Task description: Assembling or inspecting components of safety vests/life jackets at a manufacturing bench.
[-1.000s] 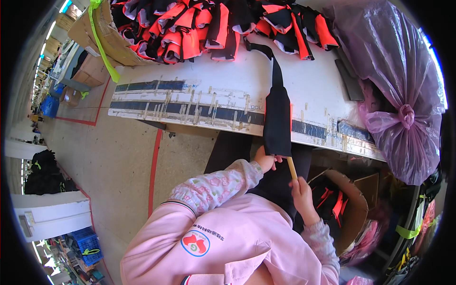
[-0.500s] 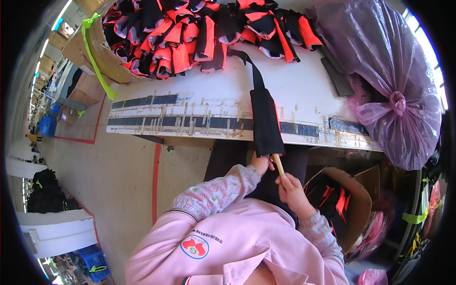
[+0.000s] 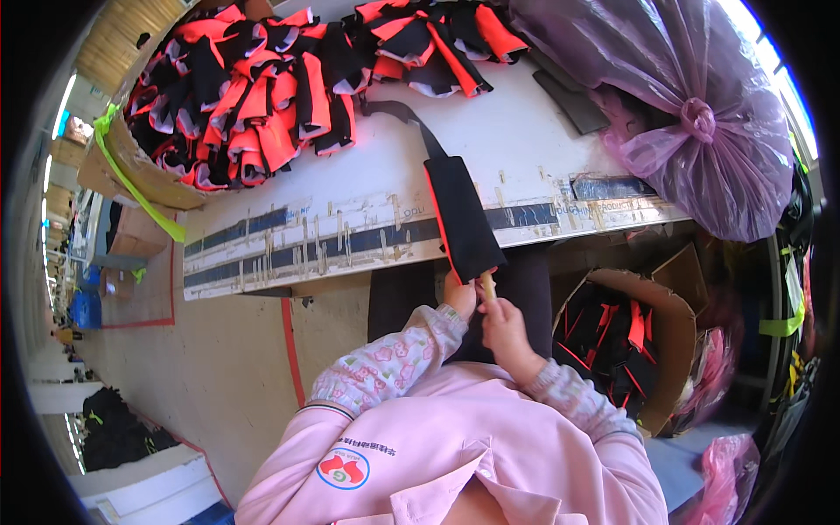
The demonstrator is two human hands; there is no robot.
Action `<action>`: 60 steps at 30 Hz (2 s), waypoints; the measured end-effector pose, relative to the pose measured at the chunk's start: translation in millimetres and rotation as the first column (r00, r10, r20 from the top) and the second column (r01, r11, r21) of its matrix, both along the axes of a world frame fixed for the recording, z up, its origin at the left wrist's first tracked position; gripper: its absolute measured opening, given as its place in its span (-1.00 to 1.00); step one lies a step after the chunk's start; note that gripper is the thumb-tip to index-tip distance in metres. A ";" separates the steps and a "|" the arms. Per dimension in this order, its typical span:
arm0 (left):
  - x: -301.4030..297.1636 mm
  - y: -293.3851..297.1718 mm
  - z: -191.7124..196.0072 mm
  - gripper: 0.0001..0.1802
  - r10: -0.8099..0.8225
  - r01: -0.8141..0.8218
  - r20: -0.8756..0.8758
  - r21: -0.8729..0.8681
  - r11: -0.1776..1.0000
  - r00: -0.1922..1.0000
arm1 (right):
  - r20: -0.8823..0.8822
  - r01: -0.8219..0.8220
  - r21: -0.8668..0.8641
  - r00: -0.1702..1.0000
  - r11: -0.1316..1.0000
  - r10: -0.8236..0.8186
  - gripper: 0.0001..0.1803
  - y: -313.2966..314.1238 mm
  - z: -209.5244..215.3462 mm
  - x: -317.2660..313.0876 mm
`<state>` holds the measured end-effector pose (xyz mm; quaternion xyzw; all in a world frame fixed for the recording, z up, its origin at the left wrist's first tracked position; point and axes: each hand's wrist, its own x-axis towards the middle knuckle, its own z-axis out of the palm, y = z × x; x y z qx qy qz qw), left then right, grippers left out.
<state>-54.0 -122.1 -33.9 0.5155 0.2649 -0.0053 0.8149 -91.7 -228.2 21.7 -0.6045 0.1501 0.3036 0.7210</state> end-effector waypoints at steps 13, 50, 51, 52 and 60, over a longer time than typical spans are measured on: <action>13.6 37.2 28.8 -0.65 0.019 -0.020 0.213 0.002 1.000 0.977 | 0.436 -0.199 -0.432 0.808 0.880 0.397 -0.72 -77.0 -2.2 8.5; 31.6 51.7 68.9 -0.63 -0.204 0.197 -0.022 -0.184 0.963 0.979 | 0.882 0.305 -0.047 0.461 0.951 -0.104 -0.65 -110.3 102.2 124.8; 34.7 50.7 75.6 -0.63 -0.215 0.209 -0.017 -0.179 0.961 0.976 | 0.946 0.288 -0.197 0.306 0.937 0.104 -0.70 -122.0 112.7 111.5; 36.1 52.1 82.3 -0.66 -0.244 0.237 -0.009 -0.200 0.951 0.970 | 0.963 0.223 -0.244 0.166 0.944 0.210 -0.71 -119.6 139.1 101.7; 42.4 40.0 57.5 -0.79 -0.079 0.116 0.181 -0.204 0.972 0.980 | 0.760 0.231 -0.521 -0.313 0.822 0.570 -0.54 -84.1 177.7 70.0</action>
